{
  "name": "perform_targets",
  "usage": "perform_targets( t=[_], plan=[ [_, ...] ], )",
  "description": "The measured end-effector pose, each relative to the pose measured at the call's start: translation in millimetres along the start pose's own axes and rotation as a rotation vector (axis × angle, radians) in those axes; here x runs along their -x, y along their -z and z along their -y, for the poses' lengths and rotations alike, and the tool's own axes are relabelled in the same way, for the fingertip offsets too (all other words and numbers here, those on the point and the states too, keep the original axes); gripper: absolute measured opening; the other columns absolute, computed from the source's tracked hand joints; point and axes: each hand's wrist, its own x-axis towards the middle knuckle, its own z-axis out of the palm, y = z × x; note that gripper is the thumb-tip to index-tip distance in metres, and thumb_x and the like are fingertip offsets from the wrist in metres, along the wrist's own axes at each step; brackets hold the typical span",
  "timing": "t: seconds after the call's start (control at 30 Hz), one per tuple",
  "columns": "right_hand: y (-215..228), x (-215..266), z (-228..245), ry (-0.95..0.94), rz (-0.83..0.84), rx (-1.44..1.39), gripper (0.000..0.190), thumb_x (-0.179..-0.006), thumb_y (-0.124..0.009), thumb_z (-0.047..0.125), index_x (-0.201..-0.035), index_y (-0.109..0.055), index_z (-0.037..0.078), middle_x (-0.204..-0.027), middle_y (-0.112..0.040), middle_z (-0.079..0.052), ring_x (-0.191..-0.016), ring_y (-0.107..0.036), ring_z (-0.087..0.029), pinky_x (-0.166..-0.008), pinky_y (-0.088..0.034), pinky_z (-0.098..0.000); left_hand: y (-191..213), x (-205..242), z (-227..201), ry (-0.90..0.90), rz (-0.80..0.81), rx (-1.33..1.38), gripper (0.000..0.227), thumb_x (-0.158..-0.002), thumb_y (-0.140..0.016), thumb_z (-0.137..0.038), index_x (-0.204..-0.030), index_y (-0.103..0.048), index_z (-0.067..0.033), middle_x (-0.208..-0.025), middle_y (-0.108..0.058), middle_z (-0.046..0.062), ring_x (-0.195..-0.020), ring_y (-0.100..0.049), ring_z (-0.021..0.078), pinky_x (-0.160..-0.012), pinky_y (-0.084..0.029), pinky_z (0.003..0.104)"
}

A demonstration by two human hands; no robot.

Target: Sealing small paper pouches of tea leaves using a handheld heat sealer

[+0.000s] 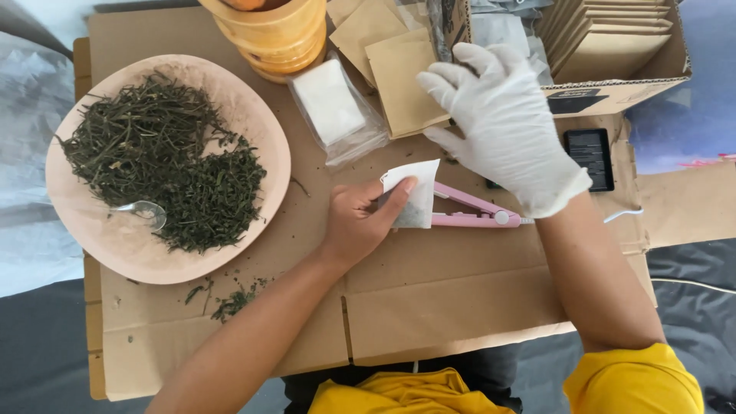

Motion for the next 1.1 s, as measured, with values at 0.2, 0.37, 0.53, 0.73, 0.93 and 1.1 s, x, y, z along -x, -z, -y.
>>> perform_targets(
  t=[0.2, 0.37, 0.53, 0.73, 0.93, 1.1],
  plan=[
    [-19, -8, 6, 0.076, 0.056, 0.218, 0.065, -0.097, -0.067, 0.074, -0.138, -0.073, 0.023, -0.126, -0.069, 0.013, -0.137, -0.064, -0.024, -0.126, -0.034, -0.0431, 2, -1, -2, 0.017, -0.014, -0.026, 0.067, -0.107, -0.078, -0.020, -0.072, -0.020, -0.0140, -0.071, -0.015, -0.005, -0.067, -0.015, 0.0131, -0.058, -0.012, 0.034],
    [-15, -8, 8, 0.072, 0.027, 0.169, 0.058, -0.093, -0.077, 0.067, -0.127, -0.069, 0.021, -0.110, -0.064, 0.012, -0.125, -0.068, -0.024, -0.122, -0.040, -0.0422, 0, -4, -1, 0.040, 0.014, -0.037, 0.064, -0.108, -0.076, -0.020, -0.071, -0.024, -0.0136, -0.071, -0.017, -0.006, -0.067, -0.016, 0.0126, -0.058, -0.013, 0.034],
    [-23, -5, -1, 0.126, -0.045, 0.035, 0.026, -0.110, -0.069, 0.046, -0.107, -0.064, 0.020, -0.098, -0.062, 0.009, -0.105, -0.069, -0.023, -0.123, -0.041, -0.0451, 1, -9, -4, 0.141, 0.134, -0.064, 0.052, -0.111, -0.072, -0.027, -0.073, -0.040, -0.0118, -0.070, -0.032, -0.005, -0.068, -0.030, 0.0121, -0.062, -0.025, 0.033],
    [-9, -2, -4, 0.156, -0.186, -0.147, 0.024, -0.112, -0.069, 0.016, -0.090, -0.060, 0.020, -0.077, -0.058, 0.012, -0.106, -0.073, -0.023, -0.130, -0.042, -0.0474, -3, -10, 3, -0.099, 0.190, -0.132, 0.024, -0.111, -0.072, -0.022, -0.117, -0.080, 0.0007, -0.110, -0.072, 0.007, -0.100, -0.060, 0.0254, -0.090, -0.051, 0.038],
    [19, 12, 2, 0.060, -0.541, -0.223, 0.015, -0.121, -0.072, 0.016, -0.122, -0.085, 0.010, -0.111, -0.089, 0.006, -0.093, -0.079, -0.023, -0.084, -0.048, -0.0416, 1, -2, 2, -0.110, 0.169, -0.262, 0.062, -0.118, -0.066, -0.040, -0.168, -0.049, -0.0091, -0.153, -0.059, 0.017, -0.143, -0.056, 0.0355, -0.128, -0.046, 0.049],
    [33, 31, 34, -0.263, -0.609, -0.755, 0.012, -0.117, -0.072, -0.004, -0.106, -0.077, -0.002, -0.111, -0.078, -0.015, -0.102, -0.066, -0.038, -0.100, -0.049, -0.0517, -10, 9, 16, -0.245, -0.102, -0.623, 0.098, -0.118, -0.072, -0.055, -0.178, -0.018, 0.0018, -0.181, -0.028, 0.027, -0.169, -0.038, 0.0507, -0.144, -0.041, 0.063]
  ],
)
